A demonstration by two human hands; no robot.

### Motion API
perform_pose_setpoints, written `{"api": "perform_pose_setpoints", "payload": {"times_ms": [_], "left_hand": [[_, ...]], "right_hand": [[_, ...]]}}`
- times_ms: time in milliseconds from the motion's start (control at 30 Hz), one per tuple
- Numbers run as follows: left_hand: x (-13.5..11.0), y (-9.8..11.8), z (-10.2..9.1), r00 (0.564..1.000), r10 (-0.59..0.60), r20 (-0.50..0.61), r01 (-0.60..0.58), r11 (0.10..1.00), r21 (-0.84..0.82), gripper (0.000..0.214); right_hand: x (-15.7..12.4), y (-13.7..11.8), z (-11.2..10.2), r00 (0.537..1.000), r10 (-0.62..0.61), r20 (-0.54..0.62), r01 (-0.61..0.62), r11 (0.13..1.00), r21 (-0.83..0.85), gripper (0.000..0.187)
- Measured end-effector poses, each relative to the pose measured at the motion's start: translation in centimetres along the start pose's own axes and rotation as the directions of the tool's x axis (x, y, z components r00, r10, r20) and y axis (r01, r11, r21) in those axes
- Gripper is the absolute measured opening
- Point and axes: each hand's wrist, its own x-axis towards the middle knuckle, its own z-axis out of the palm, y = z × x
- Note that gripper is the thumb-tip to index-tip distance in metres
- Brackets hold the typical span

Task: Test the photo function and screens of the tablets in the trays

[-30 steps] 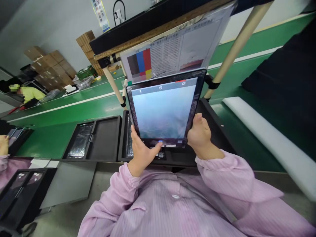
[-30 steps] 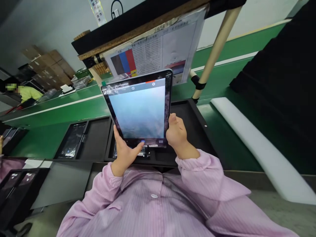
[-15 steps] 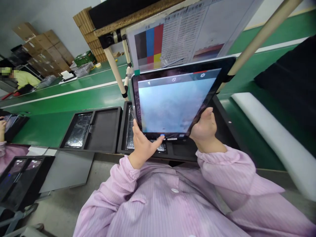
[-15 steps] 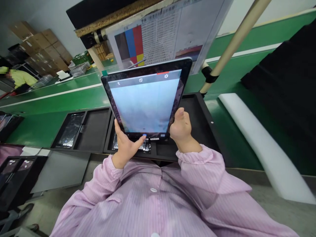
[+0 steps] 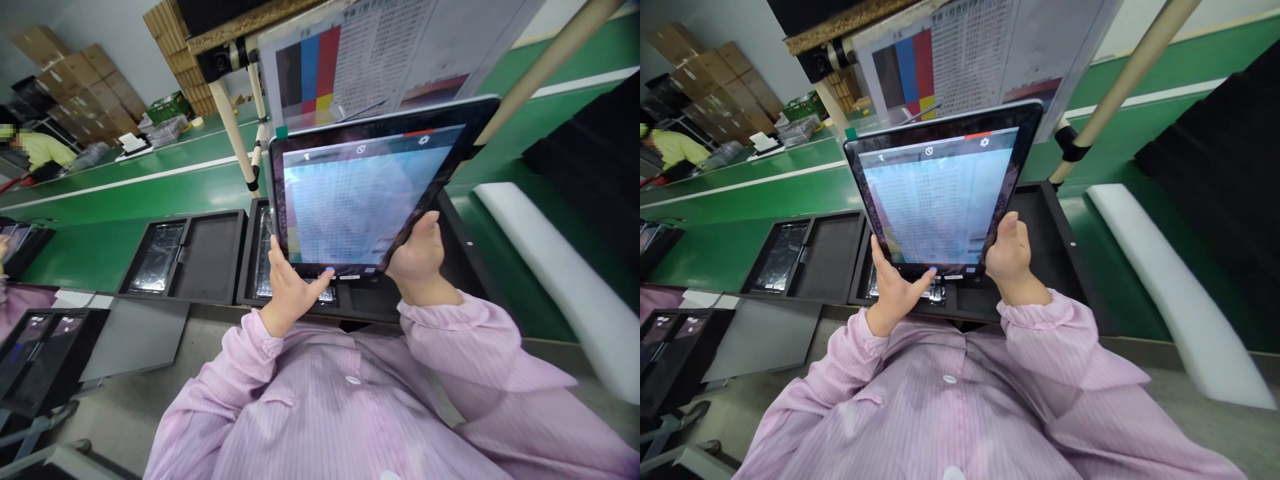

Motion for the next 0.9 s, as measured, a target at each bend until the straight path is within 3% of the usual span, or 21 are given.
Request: {"api": "perform_pose_setpoints", "payload": {"times_ms": [400,500,900], "left_hand": [[0.03,-0.08,0.00,0.995,-0.093,0.030,0.094,0.995,-0.043,0.126],[0.04,-0.06,-0.05,0.998,-0.065,0.022,0.066,0.997,-0.038,0.123],[-0.04,-0.04,0.00,0.995,-0.101,0.020,0.102,0.994,-0.049,0.124]], "right_hand": [[0.01,0.00,0.08,1.000,-0.004,0.004,0.004,1.000,0.003,0.078],[-0.02,-0.03,0.19,1.000,-0.002,-0.012,0.001,1.000,-0.013,0.080],[-0.07,-0.45,0.20,0.996,-0.038,-0.075,0.026,0.988,-0.152,0.083]]}}
